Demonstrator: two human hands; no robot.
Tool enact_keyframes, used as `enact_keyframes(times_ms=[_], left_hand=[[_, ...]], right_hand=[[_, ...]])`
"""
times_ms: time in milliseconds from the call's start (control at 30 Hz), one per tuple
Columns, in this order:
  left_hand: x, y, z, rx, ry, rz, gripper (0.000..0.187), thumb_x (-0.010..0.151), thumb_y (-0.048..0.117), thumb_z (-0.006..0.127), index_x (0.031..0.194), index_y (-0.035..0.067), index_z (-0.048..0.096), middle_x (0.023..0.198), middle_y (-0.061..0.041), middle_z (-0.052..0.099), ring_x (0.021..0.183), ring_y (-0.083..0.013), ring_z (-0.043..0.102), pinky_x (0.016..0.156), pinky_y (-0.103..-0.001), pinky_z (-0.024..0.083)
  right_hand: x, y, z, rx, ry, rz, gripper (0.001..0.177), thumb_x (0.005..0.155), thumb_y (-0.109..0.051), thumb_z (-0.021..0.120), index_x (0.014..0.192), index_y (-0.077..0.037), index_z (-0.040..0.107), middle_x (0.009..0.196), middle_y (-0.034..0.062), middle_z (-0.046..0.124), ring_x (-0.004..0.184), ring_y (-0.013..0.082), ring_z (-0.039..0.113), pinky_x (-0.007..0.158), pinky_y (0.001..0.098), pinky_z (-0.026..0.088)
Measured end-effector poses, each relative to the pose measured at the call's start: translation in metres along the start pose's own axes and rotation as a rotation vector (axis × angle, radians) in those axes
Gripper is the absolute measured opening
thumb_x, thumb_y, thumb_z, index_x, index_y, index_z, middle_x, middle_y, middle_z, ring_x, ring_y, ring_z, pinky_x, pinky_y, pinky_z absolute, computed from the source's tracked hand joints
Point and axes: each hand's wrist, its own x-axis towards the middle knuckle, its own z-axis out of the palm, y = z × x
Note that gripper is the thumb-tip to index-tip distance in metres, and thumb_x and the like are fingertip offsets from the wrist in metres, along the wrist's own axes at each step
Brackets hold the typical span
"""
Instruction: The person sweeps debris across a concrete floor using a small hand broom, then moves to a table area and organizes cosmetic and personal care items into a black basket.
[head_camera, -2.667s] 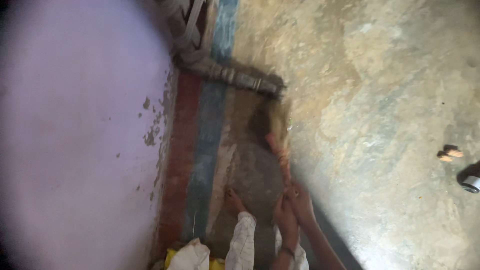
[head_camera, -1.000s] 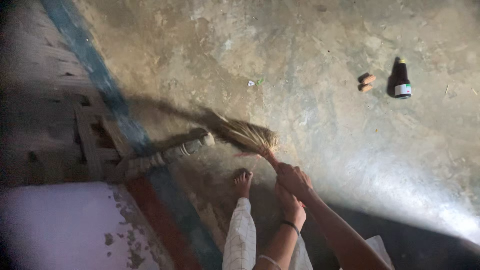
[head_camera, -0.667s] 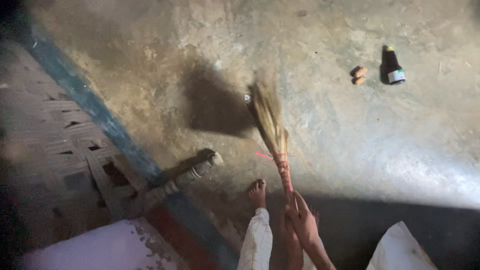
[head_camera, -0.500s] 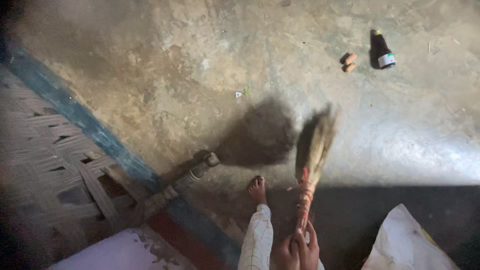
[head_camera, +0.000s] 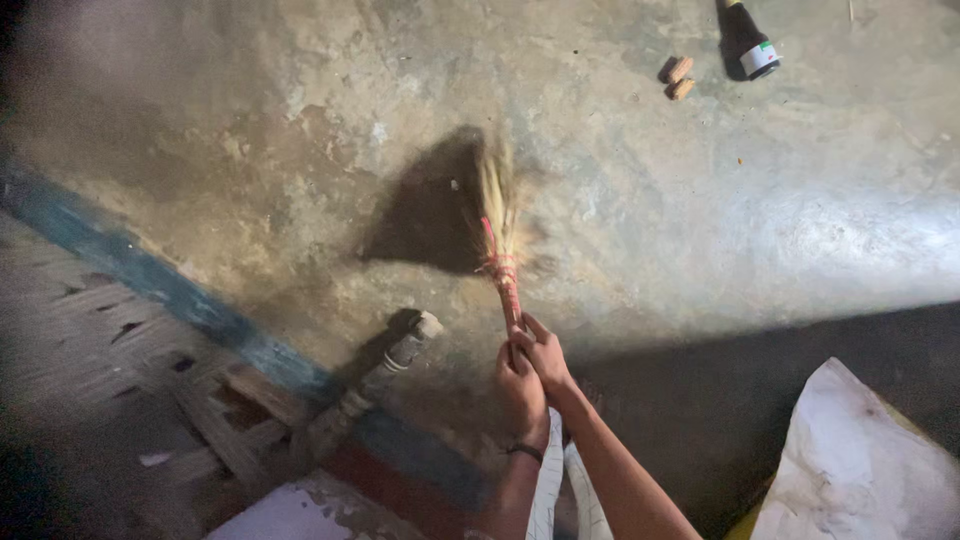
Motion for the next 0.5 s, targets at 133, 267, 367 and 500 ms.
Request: enact_keyframes(times_ms=[133,267,367,500], left_hand=[[-0.011,0.008,0.002,-0.144,-0.016,0.229,0.038,0.102,0.028,0.05,0.13,0.006,0.064,0.118,-0.022,0.071,0.107,-0.037,0.071,0.086,-0.044,0.056],[-0.051,-0.019,0.002,0.053,-0.201,0.367,0.037,0.102,0.026,0.054,0.129,0.003,0.066,0.119,-0.028,0.068,0.113,-0.0413,0.066,0.088,-0.045,0.055],[-0.06,-0.032,0.027,0.164,-0.458,0.189,0.034,0.098,0.027,0.056,0.121,0.006,0.07,0.108,-0.024,0.072,0.103,-0.0383,0.071,0.083,-0.042,0.058],[-0.042,-0.03,0.084,0.246,-0.514,0.501,0.027,0.095,0.023,0.058,0.104,0.003,0.075,0.098,-0.024,0.073,0.094,-0.0408,0.072,0.084,-0.045,0.057]], right_hand=[[-0.023,-0.038,-0.005,-0.025,0.021,-0.07,0.053,0.097,-0.019,0.062,0.146,-0.002,0.056,0.098,0.0088,0.07,0.084,0.0122,0.055,0.074,0.0304,0.05],[-0.075,-0.011,-0.036,0.131,0.317,-0.172,0.051,0.098,-0.018,0.063,0.146,-0.002,0.053,0.111,0.0058,0.071,0.094,0.0089,0.06,0.08,0.0273,0.052],[-0.089,0.019,-0.068,0.199,0.571,-0.221,0.045,0.098,-0.019,0.059,0.14,-0.002,0.054,0.11,0.0046,0.072,0.093,0.0089,0.065,0.077,0.0287,0.054],[-0.048,0.046,-0.114,0.095,0.791,0.002,0.031,0.101,-0.022,0.058,0.118,0.003,0.067,0.091,0.011,0.071,0.078,0.014,0.061,0.069,0.0339,0.052]])
